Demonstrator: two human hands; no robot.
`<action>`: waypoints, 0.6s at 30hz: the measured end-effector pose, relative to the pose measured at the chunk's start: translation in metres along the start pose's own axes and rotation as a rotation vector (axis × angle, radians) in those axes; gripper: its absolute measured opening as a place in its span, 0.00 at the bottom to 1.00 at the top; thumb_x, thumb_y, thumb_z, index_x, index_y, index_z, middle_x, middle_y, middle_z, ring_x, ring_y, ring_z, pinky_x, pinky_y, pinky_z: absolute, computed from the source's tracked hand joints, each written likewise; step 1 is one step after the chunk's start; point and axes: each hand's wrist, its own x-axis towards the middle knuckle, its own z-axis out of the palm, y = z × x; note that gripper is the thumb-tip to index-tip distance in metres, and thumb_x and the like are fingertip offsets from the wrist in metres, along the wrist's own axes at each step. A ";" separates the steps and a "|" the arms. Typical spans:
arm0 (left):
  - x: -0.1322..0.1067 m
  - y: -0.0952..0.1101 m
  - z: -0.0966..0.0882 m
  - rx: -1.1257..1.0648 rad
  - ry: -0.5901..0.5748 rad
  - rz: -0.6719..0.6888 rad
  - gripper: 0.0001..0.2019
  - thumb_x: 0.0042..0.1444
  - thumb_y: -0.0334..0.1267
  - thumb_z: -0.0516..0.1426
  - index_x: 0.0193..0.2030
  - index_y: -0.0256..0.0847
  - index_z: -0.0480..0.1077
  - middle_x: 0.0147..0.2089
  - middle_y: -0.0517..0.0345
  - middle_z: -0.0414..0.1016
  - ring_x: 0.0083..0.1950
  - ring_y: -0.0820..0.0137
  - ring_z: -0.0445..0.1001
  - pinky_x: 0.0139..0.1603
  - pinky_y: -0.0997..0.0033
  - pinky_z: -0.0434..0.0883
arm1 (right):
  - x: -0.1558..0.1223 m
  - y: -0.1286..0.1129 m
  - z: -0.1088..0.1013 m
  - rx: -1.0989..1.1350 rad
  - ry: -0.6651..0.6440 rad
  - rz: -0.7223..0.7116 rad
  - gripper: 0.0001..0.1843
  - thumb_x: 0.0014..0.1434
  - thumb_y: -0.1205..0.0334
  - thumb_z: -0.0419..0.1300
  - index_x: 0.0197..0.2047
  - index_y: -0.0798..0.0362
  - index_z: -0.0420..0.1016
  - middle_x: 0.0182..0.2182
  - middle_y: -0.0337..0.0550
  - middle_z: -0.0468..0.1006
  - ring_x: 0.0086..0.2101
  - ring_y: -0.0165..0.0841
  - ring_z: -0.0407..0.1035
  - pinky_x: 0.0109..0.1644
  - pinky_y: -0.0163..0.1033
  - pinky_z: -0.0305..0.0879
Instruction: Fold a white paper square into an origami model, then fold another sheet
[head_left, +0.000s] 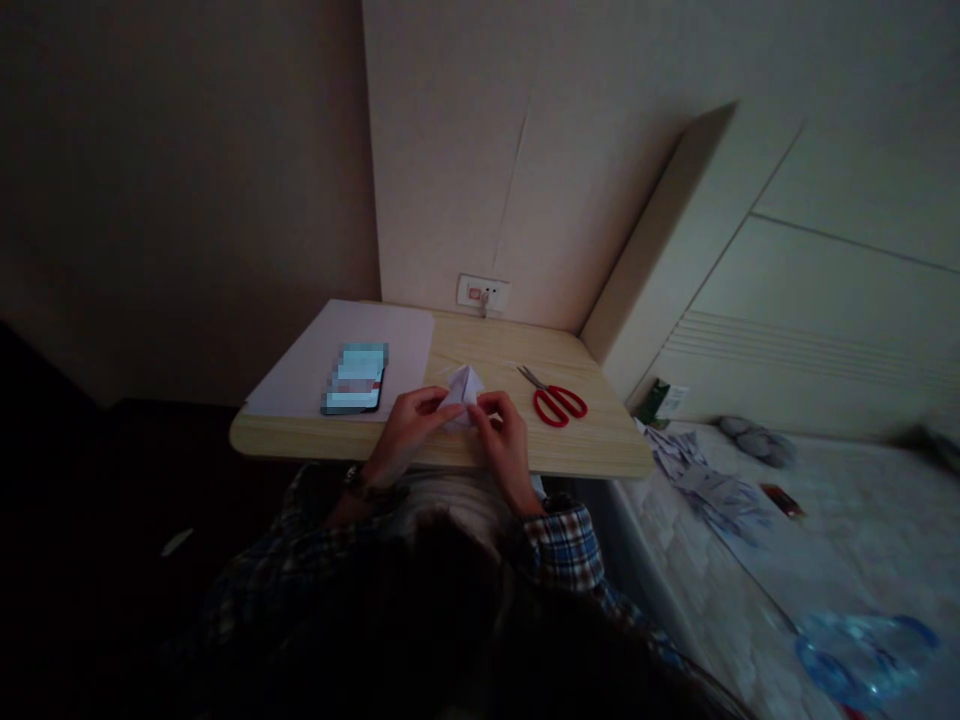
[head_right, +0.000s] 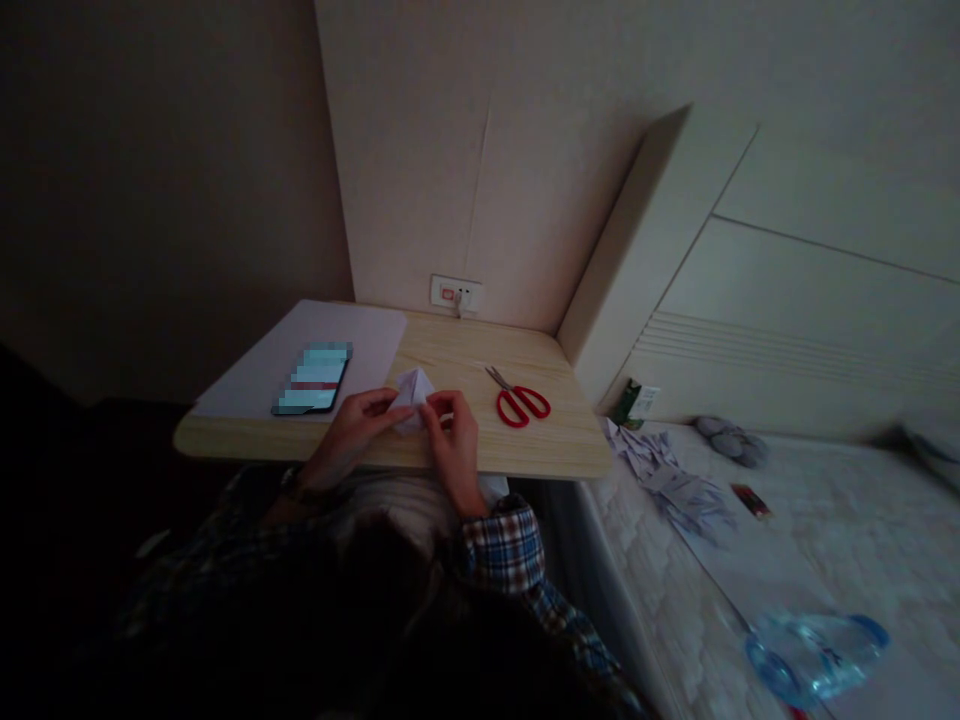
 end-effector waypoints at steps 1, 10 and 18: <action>0.000 -0.001 0.000 0.023 -0.021 0.001 0.14 0.39 0.46 0.68 0.28 0.37 0.75 0.28 0.60 0.77 0.32 0.68 0.73 0.34 0.72 0.69 | 0.000 0.000 0.000 0.025 0.025 -0.003 0.08 0.56 0.56 0.59 0.36 0.50 0.68 0.31 0.38 0.72 0.32 0.31 0.66 0.33 0.35 0.62; 0.003 -0.005 0.000 0.138 -0.161 0.042 0.14 0.37 0.44 0.68 0.27 0.36 0.75 0.28 0.59 0.77 0.32 0.68 0.73 0.35 0.72 0.69 | 0.002 0.005 -0.003 0.133 0.028 -0.026 0.09 0.56 0.56 0.59 0.30 0.51 0.67 0.26 0.35 0.68 0.28 0.29 0.64 0.31 0.34 0.63; 0.004 -0.007 0.000 0.142 -0.169 0.057 0.15 0.40 0.48 0.66 0.26 0.36 0.74 0.26 0.60 0.75 0.30 0.69 0.70 0.32 0.73 0.67 | 0.001 0.001 -0.002 0.134 0.022 0.009 0.09 0.55 0.55 0.59 0.30 0.51 0.67 0.25 0.34 0.68 0.26 0.28 0.63 0.30 0.33 0.61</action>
